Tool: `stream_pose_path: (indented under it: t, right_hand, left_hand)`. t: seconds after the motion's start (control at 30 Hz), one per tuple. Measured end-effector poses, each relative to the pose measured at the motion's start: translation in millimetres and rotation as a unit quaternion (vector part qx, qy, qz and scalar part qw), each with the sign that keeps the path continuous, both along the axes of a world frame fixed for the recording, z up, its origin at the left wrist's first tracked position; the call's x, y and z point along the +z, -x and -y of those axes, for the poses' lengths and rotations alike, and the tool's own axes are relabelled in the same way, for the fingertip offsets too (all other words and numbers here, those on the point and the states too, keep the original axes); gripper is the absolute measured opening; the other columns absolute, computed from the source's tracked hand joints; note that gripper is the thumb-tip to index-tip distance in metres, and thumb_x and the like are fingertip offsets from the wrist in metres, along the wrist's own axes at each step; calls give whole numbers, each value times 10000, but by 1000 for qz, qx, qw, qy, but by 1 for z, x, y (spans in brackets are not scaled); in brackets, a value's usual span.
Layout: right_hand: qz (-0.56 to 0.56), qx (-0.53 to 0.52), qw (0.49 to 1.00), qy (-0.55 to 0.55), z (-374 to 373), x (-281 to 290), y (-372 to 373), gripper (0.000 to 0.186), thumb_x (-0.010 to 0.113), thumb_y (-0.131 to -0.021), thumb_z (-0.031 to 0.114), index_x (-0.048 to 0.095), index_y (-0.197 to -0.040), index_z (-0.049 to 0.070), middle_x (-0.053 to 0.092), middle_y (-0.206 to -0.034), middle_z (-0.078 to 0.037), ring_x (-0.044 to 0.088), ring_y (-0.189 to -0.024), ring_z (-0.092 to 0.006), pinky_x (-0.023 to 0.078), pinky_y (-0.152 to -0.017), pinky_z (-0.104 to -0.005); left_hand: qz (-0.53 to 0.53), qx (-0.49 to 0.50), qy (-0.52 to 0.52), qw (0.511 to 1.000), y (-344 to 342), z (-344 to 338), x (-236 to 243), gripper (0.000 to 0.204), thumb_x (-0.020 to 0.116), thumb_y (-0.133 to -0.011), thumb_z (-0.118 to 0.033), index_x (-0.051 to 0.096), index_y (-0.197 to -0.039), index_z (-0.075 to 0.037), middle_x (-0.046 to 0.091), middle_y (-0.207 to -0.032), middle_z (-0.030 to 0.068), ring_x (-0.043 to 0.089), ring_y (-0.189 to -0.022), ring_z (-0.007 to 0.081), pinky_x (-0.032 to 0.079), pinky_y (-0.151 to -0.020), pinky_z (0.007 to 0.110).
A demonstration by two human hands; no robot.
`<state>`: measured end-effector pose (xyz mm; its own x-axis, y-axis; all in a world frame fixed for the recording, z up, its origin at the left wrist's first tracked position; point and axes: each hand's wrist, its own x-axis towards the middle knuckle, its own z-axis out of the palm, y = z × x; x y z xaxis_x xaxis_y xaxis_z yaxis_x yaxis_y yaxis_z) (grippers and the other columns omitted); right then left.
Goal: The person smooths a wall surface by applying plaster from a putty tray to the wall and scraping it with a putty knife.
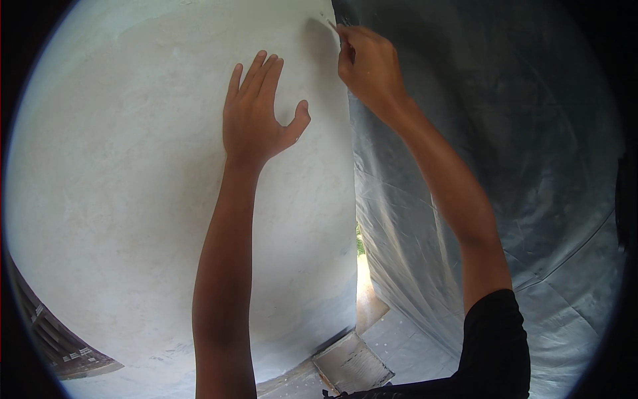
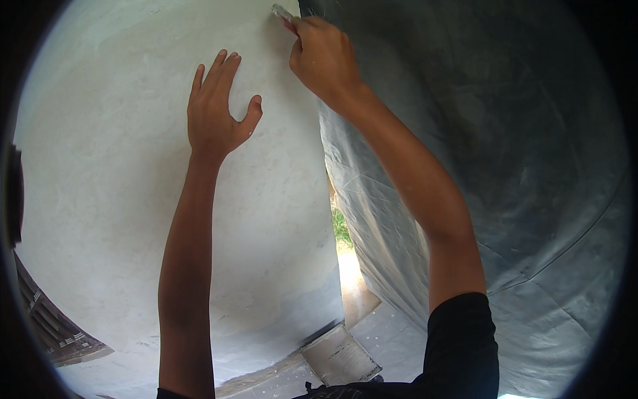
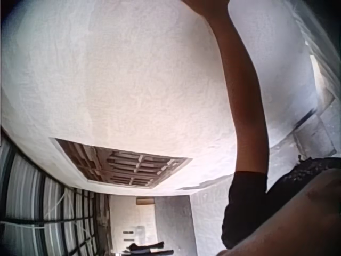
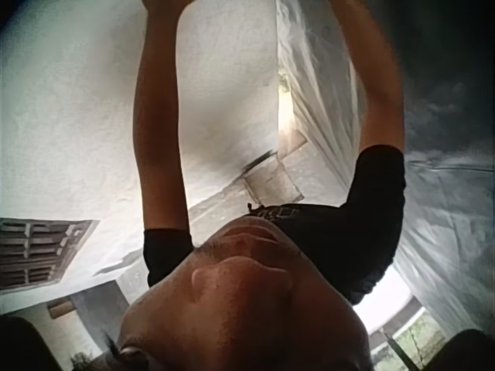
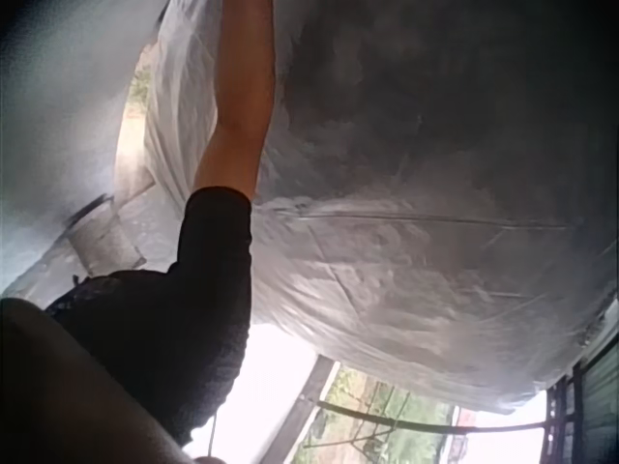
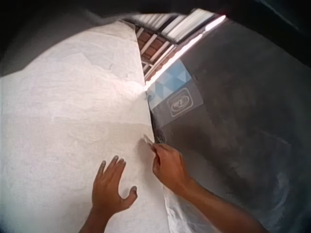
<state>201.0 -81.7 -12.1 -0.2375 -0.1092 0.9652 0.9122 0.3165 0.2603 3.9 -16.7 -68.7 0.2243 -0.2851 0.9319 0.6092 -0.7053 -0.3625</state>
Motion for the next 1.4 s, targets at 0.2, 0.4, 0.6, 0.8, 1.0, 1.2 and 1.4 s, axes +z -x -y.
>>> stream_pose_path:
  t: [0.2,0.4,0.6,0.8,1.0,1.2,1.4]
  right_hand:
    - [-43,-63,997,1,-26,40,-7,272,530,-931,11,656,-1171,-15,691,-1085,-198,682,-933,-417,550,-839,-498]
    - [32,-163,985,-40,-35,1,-3,318,606,-808,-52,700,-1110,-23,709,-956,-176,692,-783,-357,574,-707,-458]
    - [52,27,998,0,1,-11,-4,334,640,-736,-59,668,-1067,-34,675,-978,-156,704,-871,-303,598,-657,-425]
    - [-77,59,994,-43,-19,40,-25,259,601,-877,-3,710,-1112,-5,716,-1020,-207,716,-845,-340,576,-735,-395]
    - [57,-56,994,-80,-52,32,-25,360,629,-837,-13,661,-1195,7,698,-1112,-186,707,-906,-349,583,-769,-417]
    - [63,-100,988,-100,-45,-26,-7,405,626,-772,-56,647,-1175,-24,689,-1111,-146,700,-858,-338,595,-708,-439]
    - [12,46,999,-21,-17,-6,-12,407,601,-780,-71,648,-1181,-20,686,-1125,-153,702,-916,-356,589,-763,-436]
  left_hand:
    - [5,7,-16,1000,-4,-3,1,581,746,-752,-273,628,-1245,11,672,-1278,162,550,-1338,291,355,-1163,499]
    - [5,-9,-13,1000,-6,-2,1,578,730,-770,-240,612,-1279,8,666,-1296,155,546,-1342,298,351,-1165,510]
    - [2,-4,-1,1000,-3,0,-1,575,718,-785,-207,600,-1310,-1,663,-1311,144,544,-1346,303,352,-1163,525]
    - [5,-4,-12,1000,-5,-2,1,571,727,-770,-236,614,-1275,7,669,-1292,153,545,-1345,298,351,-1165,513]
    - [7,-6,-14,1000,-7,-2,0,574,734,-755,-267,625,-1242,17,674,-1265,166,548,-1338,297,347,-1168,503]
    - [0,-10,1,1000,-3,-1,-1,590,720,-776,-202,593,-1316,0,658,-1322,145,539,-1352,303,347,-1164,528]
    - [3,-3,-7,1000,-5,-3,-1,579,728,-766,-235,611,-1278,8,665,-1296,157,541,-1347,297,351,-1163,518]
